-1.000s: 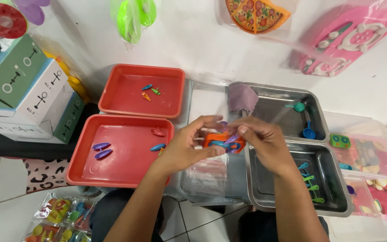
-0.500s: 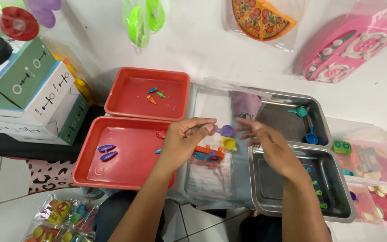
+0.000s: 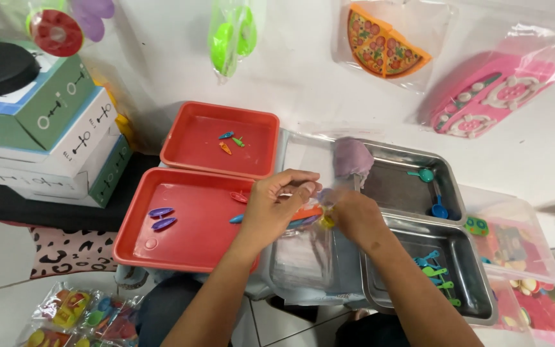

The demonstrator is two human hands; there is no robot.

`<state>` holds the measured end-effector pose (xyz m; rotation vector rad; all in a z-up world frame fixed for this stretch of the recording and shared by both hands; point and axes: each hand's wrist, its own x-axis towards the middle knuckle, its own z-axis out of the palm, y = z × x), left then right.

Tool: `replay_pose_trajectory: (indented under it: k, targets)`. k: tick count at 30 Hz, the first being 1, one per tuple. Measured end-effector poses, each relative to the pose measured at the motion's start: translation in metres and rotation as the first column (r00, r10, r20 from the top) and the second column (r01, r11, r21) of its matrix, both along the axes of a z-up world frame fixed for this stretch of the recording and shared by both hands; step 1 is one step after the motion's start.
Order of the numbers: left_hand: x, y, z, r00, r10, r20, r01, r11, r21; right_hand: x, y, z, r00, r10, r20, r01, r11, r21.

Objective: Sorting small plastic components and placing them into small plastic bags and fabric pouches.

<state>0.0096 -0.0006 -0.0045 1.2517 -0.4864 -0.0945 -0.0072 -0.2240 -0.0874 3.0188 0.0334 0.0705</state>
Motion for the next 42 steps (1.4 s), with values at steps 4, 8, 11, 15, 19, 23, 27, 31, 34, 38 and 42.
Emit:
replay_pose_trajectory:
  k: [4, 8, 11, 15, 19, 23, 27, 31, 34, 38, 42]
  targets:
    - [0.003, -0.001, -0.009, 0.999, 0.040, 0.028, -0.040, 0.999, -0.029, -0.005, 0.019, 0.047, 0.989, -0.077, -0.129, 0.089, 0.991, 0.095]
    - [-0.002, 0.003, -0.002, 0.992, 0.087, 0.094, -0.080, 0.994, -0.072, -0.025, -0.007, 0.065, 0.990, -0.138, -0.024, 0.135, 0.893, 0.429]
    - [-0.005, 0.005, 0.004, 0.988, 0.104, 0.118, -0.092, 0.990, -0.106, -0.046, -0.020, 0.097, 0.943, -0.306, 0.132, 0.130, 0.702, 0.701]
    - [-0.014, 0.011, 0.016, 0.977, 0.114, 0.179, -0.105, 0.993, -0.061, -0.085, 0.003, 0.153, 0.828, -0.394, 0.398, -0.244, 0.386, 0.890]
    - [-0.017, 0.004, 0.012, 0.991, 0.053, 0.119, -0.040, 0.993, -0.115, -0.079, 0.028, 0.173, 0.778, -0.376, 0.504, -0.350, 0.407, 0.844]
    - [-0.017, -0.001, 0.007, 0.982, 0.124, 0.140, -0.103, 0.984, -0.148, -0.060, 0.052, 0.186, 0.657, -0.268, 0.704, -0.423, 0.642, 0.639]
    - [-0.018, -0.004, 0.004, 0.980, 0.109, 0.164, -0.083, 0.984, -0.161, -0.055, 0.067, 0.190, 0.567, -0.218, 0.794, -0.458, 0.718, 0.524]
    - [-0.026, -0.002, 0.014, 0.986, 0.081, 0.144, -0.052, 0.980, -0.193, -0.052, 0.070, 0.185, 0.547, -0.199, 0.813, -0.444, 0.755, 0.483]
    - [-0.026, -0.001, 0.015, 0.985, 0.070, 0.157, -0.039, 0.981, -0.190, -0.049, 0.072, 0.184, 0.492, -0.152, 0.857, -0.459, 0.791, 0.404]
    - [-0.027, -0.001, 0.016, 0.988, 0.065, 0.142, -0.039, 0.983, -0.182, -0.048, 0.075, 0.180, 0.502, -0.130, 0.855, -0.432, 0.819, 0.378]
    - [-0.024, -0.004, 0.009, 0.988, 0.105, 0.115, -0.085, 0.982, -0.167, -0.054, 0.085, 0.183, 0.632, -0.134, 0.763, -0.354, 0.826, 0.438]
